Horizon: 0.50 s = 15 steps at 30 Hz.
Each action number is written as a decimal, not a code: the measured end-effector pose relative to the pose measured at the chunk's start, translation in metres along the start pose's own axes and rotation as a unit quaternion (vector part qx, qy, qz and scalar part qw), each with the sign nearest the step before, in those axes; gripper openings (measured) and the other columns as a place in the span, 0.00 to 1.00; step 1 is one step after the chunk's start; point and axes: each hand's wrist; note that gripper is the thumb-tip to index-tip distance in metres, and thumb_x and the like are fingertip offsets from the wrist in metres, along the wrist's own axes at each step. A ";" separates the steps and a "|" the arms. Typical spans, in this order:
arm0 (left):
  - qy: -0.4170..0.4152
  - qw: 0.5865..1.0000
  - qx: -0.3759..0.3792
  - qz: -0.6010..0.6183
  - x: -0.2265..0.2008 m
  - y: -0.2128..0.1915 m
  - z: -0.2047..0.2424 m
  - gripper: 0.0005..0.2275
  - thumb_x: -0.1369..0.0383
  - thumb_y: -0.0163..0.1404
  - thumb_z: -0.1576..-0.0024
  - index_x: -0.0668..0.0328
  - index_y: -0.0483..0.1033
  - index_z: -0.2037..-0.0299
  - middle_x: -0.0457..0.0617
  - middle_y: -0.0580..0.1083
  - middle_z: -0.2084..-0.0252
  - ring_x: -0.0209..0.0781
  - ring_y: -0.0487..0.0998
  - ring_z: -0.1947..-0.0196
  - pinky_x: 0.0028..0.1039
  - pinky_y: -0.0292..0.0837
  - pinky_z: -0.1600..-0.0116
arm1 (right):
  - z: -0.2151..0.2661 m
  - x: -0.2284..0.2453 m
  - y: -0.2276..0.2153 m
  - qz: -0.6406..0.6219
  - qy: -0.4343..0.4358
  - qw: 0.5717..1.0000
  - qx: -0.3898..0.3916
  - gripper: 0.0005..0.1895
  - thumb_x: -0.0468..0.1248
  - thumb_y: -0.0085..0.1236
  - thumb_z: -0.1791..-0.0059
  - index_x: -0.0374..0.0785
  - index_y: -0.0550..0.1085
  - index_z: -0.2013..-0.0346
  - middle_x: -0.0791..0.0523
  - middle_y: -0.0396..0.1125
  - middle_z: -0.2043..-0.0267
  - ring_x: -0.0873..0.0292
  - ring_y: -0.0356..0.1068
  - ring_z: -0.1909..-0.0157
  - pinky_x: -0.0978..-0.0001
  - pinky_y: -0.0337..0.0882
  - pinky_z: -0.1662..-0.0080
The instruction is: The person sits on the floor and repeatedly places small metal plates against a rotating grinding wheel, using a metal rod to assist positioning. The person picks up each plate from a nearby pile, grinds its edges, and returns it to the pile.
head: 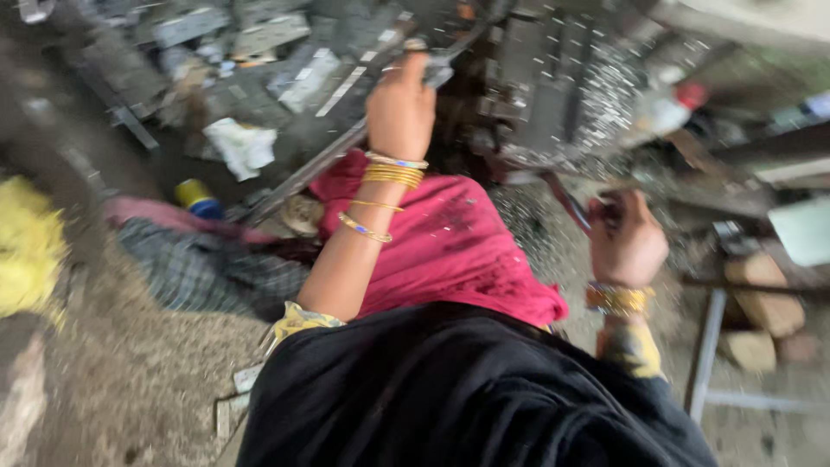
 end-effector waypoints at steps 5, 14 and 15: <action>0.243 0.962 0.122 0.002 -0.121 0.066 0.036 0.13 0.70 0.48 0.40 0.60 0.74 0.46 0.53 0.74 0.44 0.55 0.78 0.46 0.41 0.76 0.41 | -0.003 -0.010 0.009 0.009 0.032 0.999 0.036 0.11 0.43 0.65 0.48 0.42 0.76 0.56 0.54 0.76 0.66 0.50 0.77 0.67 0.58 0.72 0.65; 0.178 0.957 0.167 -0.155 -0.134 0.099 0.044 0.20 0.67 0.40 0.40 0.71 0.73 0.41 0.59 0.69 0.35 0.53 0.64 0.29 0.50 0.38 0.24 | -0.016 0.001 0.003 0.026 0.078 0.982 0.172 0.18 0.51 0.58 0.49 0.45 0.74 0.50 0.48 0.76 0.66 0.40 0.76 0.64 0.47 0.72 0.63; 0.176 0.953 0.193 -0.156 -0.131 0.099 0.042 0.19 0.68 0.40 0.39 0.72 0.74 0.43 0.60 0.70 0.35 0.54 0.64 0.29 0.50 0.36 0.23 | -0.016 0.001 0.003 0.031 0.086 0.978 0.186 0.19 0.53 0.57 0.48 0.46 0.74 0.50 0.47 0.76 0.68 0.39 0.76 0.64 0.46 0.71 0.62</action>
Point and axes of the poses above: each hand's wrist, its own z-axis away from the middle knuckle, its own y-axis out of the palm, x = y × z
